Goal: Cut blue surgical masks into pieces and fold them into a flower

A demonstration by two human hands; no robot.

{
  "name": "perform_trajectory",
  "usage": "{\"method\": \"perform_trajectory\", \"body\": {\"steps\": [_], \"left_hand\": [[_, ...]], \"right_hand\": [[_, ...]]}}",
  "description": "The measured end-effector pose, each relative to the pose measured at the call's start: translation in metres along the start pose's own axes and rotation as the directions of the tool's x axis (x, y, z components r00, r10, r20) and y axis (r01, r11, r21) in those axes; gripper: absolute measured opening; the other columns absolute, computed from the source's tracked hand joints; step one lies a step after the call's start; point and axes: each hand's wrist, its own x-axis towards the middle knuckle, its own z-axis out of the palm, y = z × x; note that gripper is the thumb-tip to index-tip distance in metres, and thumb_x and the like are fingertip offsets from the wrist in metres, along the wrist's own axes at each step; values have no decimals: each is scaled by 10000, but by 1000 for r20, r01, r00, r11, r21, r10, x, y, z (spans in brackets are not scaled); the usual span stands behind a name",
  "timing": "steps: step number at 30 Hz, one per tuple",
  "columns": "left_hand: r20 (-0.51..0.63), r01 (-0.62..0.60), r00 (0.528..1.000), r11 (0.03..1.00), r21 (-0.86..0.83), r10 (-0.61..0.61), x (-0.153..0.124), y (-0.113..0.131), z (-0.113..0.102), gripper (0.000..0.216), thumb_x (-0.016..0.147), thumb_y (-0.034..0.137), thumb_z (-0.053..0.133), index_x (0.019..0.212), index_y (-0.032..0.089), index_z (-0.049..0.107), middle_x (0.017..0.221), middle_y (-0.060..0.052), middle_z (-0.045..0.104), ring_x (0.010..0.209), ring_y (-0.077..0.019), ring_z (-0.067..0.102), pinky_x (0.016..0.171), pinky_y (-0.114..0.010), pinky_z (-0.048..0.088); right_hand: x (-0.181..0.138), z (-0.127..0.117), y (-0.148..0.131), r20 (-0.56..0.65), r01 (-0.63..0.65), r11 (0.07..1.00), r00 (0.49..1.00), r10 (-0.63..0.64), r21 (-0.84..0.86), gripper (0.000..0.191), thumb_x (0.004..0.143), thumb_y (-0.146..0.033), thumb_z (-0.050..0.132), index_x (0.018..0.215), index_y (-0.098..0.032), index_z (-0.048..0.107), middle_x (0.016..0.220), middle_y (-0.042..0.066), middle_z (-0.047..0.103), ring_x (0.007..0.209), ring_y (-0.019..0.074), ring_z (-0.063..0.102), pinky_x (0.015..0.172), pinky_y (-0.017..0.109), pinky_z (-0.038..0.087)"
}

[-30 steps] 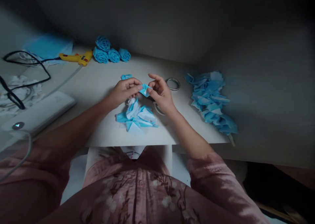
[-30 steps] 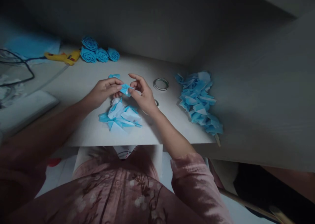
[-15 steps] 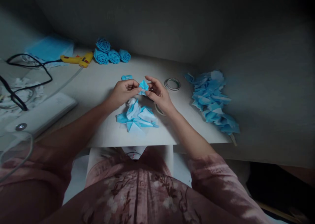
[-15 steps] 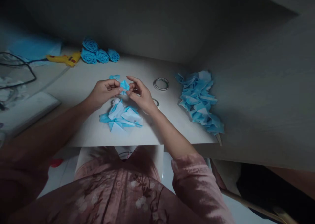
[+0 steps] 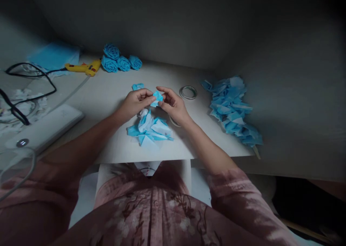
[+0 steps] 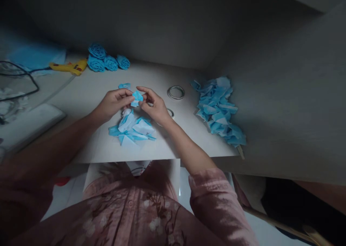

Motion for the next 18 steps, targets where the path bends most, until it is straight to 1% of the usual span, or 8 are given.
{"method": "perform_trajectory", "body": {"steps": [2, 4, 7, 9, 11, 13, 16, 18], "left_hand": [[-4, -3, 1000, 1000, -7, 3, 0, 0, 1, 212, 735, 351, 776, 784, 187, 652, 669, 22, 604, 624, -123, 536, 583, -235, 422], [-25, 11, 1000, 1000, -21, -12, 1, -1, 0, 190, 720, 314, 774, 758, 184, 641, 685, 19, 615, 618, -115, 529, 581, -233, 422], [-111, 26, 993, 997, -66, -34, 5, -4, -2, 148, 728, 266, 745, 730, 185, 621, 641, 28, 579, 559, -94, 482, 536, -219, 393], [-182, 15, 983, 995, -99, -33, 8, -7, -4, 131, 739, 238, 724, 714, 189, 606, 604, 34, 547, 529, -86, 459, 507, -208, 370], [-232, 5, 972, 993, -118, -33, 10, -8, -5, 118, 752, 224, 711, 717, 191, 603, 591, 34, 544, 514, -83, 457, 488, -201, 358], [-255, 6, 966, 993, -120, -36, 11, -9, -6, 112, 760, 221, 714, 734, 191, 610, 593, 33, 555, 510, -80, 464, 480, -196, 360], [-255, 9, 966, 993, -121, -40, 11, -8, -7, 120, 769, 216, 724, 746, 190, 609, 582, 35, 558, 505, -78, 478, 478, -190, 369], [-245, 6, 969, 993, -120, -36, 10, -7, -6, 126, 784, 216, 723, 750, 190, 604, 591, 30, 575, 510, -79, 498, 481, -188, 383]], "right_hand": [[0, 0, -3, 17, -15, 1000, 1000, 15, -20, 636, 870, -593, 723, 1389, -248, 596, 925, 17, 632, 854, 178, 599, 879, 350, 548], [1, -3, -5, 15, -21, 1000, 1000, 22, -13, 647, 870, -613, 710, 1391, -245, 597, 979, 36, 672, 895, 184, 624, 899, 354, 551], [6, -18, -4, -79, -9, 1000, 997, 7, -26, 629, 889, -648, 660, 1376, -253, 608, 1133, 82, 720, 1036, 210, 659, 918, 359, 553], [10, -31, 1, -149, -18, 997, 989, 6, -79, 606, 893, -650, 637, 1356, -260, 620, 1175, 90, 729, 1045, 209, 662, 873, 346, 555], [13, -40, 7, -173, -45, 989, 985, 20, -140, 568, 887, -605, 635, 1309, -226, 652, 1110, 88, 744, 944, 190, 662, 794, 321, 547], [13, -43, 12, -161, -73, 973, 986, 38, -217, 485, 886, -495, 623, 1235, -167, 698, 1008, 84, 752, 846, 174, 645, 748, 308, 524], [9, -38, 11, -95, -111, 923, 992, 82, -369, 367, 889, -339, 591, 1141, -125, 750, 876, 64, 747, 761, 164, 625, 726, 296, 484], [6, -34, 6, -28, -121, 880, 992, 121, -459, 300, 896, -299, 609, 1082, -129, 772, 847, 57, 753, 739, 162, 624, 714, 285, 457]]}}
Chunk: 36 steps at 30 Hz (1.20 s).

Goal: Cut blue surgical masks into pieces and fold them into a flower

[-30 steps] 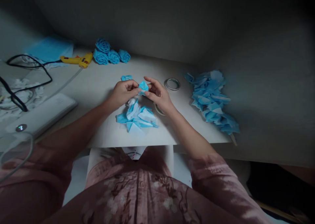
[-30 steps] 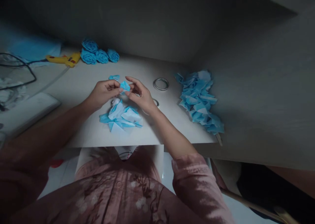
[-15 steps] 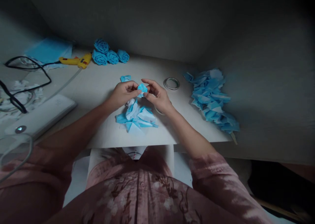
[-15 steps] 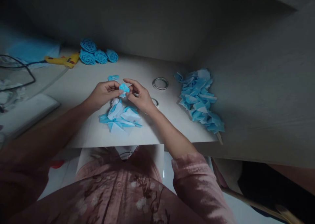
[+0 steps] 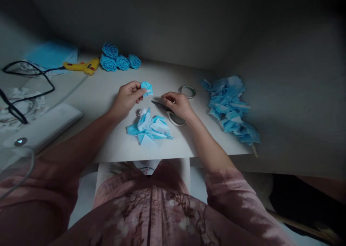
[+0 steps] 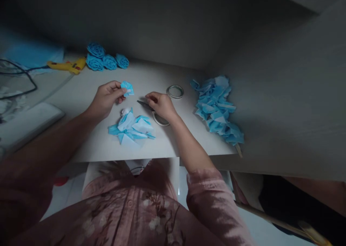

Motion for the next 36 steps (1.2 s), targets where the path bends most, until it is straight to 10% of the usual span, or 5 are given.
{"method": "perform_trajectory", "body": {"steps": [10, 30, 36], "left_hand": [[73, 52, 996, 994, -99, -45, -4, 0, 2, 217, 861, 325, 745, 893, 181, 586, 848, -51, 767, 662, -137, 726, 511, -189, 502], [104, 70, 992, 997, -19, -67, -5, -1, 3, 231, 826, 362, 743, 844, 147, 661, 780, -44, 703, 712, -161, 728, 562, -210, 533], [110, 100, 990, 993, -58, -93, -5, -2, 4, 254, 803, 371, 757, 858, 143, 659, 792, -44, 713, 651, -141, 707, 531, -206, 519]], "right_hand": [[-4, 6, -9, 90, 7, 978, 996, 12, -207, 190, 918, -214, 649, 1017, -141, 794, 848, 46, 759, 703, 146, 591, 690, 263, 382], [-3, 20, -3, 14, -28, 913, 999, 37, -407, 222, 969, -190, 532, 1058, -160, 734, 1057, 129, 784, 922, 246, 678, 803, 326, 422], [-1, 19, 5, -35, -51, 962, 998, 43, -270, 188, 966, -217, 512, 969, -170, 694, 914, 84, 741, 829, 206, 631, 768, 308, 411]]}}
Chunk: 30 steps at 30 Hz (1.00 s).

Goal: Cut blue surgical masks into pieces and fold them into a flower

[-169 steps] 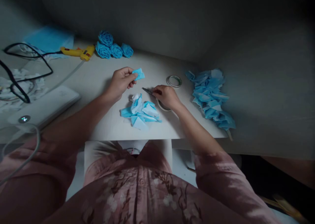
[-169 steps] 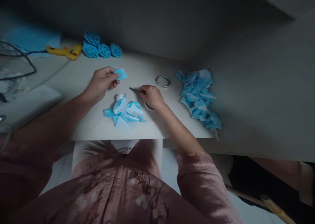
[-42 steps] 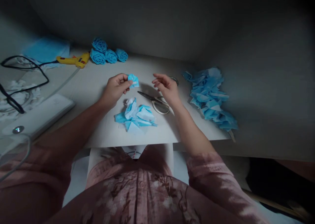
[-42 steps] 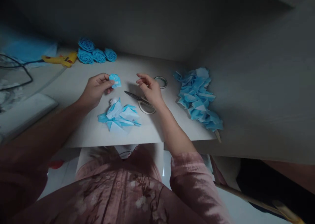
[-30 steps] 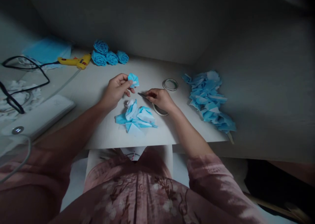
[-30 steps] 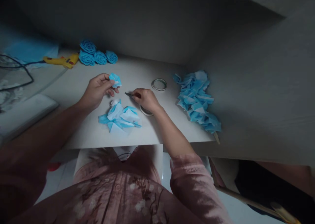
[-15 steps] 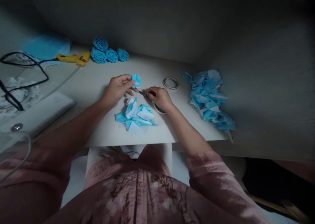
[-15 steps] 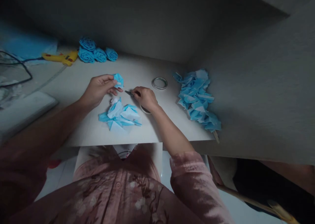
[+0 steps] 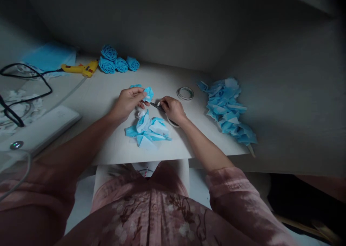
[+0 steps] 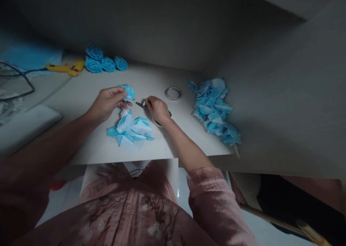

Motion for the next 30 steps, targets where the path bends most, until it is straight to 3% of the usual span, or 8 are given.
{"method": "perform_trajectory", "body": {"steps": [4, 8, 12, 17, 20, 30], "left_hand": [[13, 24, 1000, 1000, -14, -24, -2, 3, 2, 191, 807, 311, 745, 821, 139, 663, 775, -54, 728, 603, -130, 691, 508, -200, 497], [40, 43, 998, 999, -6, -42, -5, 7, 3, 172, 813, 300, 735, 822, 135, 684, 769, -58, 740, 614, -139, 699, 516, -202, 501], [64, 57, 996, 998, 22, -58, -7, 8, 4, 168, 814, 284, 725, 842, 119, 712, 774, -53, 745, 599, -126, 691, 514, -192, 499], [82, 87, 992, 995, 50, -90, -9, 10, 6, 171, 817, 286, 747, 825, 123, 696, 660, -23, 707, 525, -105, 633, 509, -188, 479], [103, 94, 990, 993, 65, -100, -10, 13, 7, 177, 830, 292, 744, 816, 123, 696, 616, -17, 696, 489, -94, 590, 490, -185, 445], [118, 54, 991, 996, 70, -62, -9, 10, 8, 255, 836, 363, 778, 799, 128, 685, 604, 5, 661, 515, -104, 612, 497, -195, 441]], "right_hand": [[3, 4, 5, -107, -18, 965, 993, 48, 261, 200, 967, -311, 514, 906, -182, 655, 768, 11, 646, 722, 162, 567, 714, 288, 422], [-4, -2, -10, -339, 126, 920, 941, 8, 370, 249, 988, -402, 541, 958, -198, 681, 876, 29, 677, 816, 170, 606, 739, 294, 476], [-14, -12, -29, -495, 312, 931, 849, -185, 188, 281, 1041, -407, 512, 958, -220, 705, 893, 56, 675, 849, 186, 617, 712, 313, 485], [-14, -12, -27, -543, 521, 849, 688, -481, -91, 227, 1074, -285, 486, 1001, -207, 687, 850, 43, 663, 788, 160, 620, 703, 309, 486], [-12, -9, -25, -546, 569, 796, 608, -576, -207, 159, 1059, -195, 524, 1015, -202, 677, 843, 35, 667, 787, 149, 626, 700, 293, 484], [-13, -11, -28, -527, 561, 764, 565, -634, -318, 159, 1059, -165, 524, 1000, -206, 666, 828, 35, 666, 793, 150, 640, 697, 294, 485]]}}
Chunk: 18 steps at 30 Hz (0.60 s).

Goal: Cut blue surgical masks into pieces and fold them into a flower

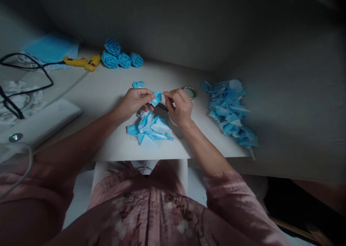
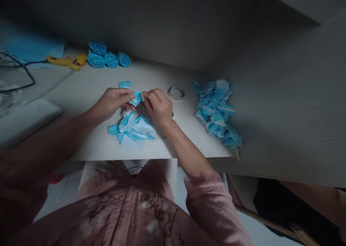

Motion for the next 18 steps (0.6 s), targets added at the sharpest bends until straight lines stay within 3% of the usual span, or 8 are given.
{"method": "perform_trajectory", "body": {"steps": [7, 13, 18], "left_hand": [[1, -36, 999, 999, 4, 36, 0, 0, -2, 313, 852, 423, 781, 821, 124, 693, 654, -18, 681, 554, -119, 644, 506, -205, 459], [-12, -15, 1000, 998, -68, 14, -1, 3, 0, 230, 843, 336, 765, 798, 126, 683, 650, -6, 672, 529, -98, 626, 486, -184, 449], [-5, -21, 1000, 997, -78, 21, -1, 4, 1, 285, 806, 373, 815, 781, 122, 682, 635, -7, 662, 528, -104, 638, 475, -180, 451]], "right_hand": [[-2, 1, -2, 46, -16, 999, 999, 14, 37, 182, 1061, -162, 508, 999, -207, 672, 841, 35, 672, 809, 151, 648, 709, 294, 489], [-2, 2, -4, 55, 15, 1000, 998, -15, 9, 158, 1056, -162, 533, 991, -204, 670, 842, 28, 691, 809, 146, 663, 705, 281, 496], [-2, 2, -5, 73, 22, 1000, 997, -22, 9, 158, 1055, -164, 540, 1000, -192, 685, 845, 37, 700, 809, 150, 668, 709, 284, 493]]}}
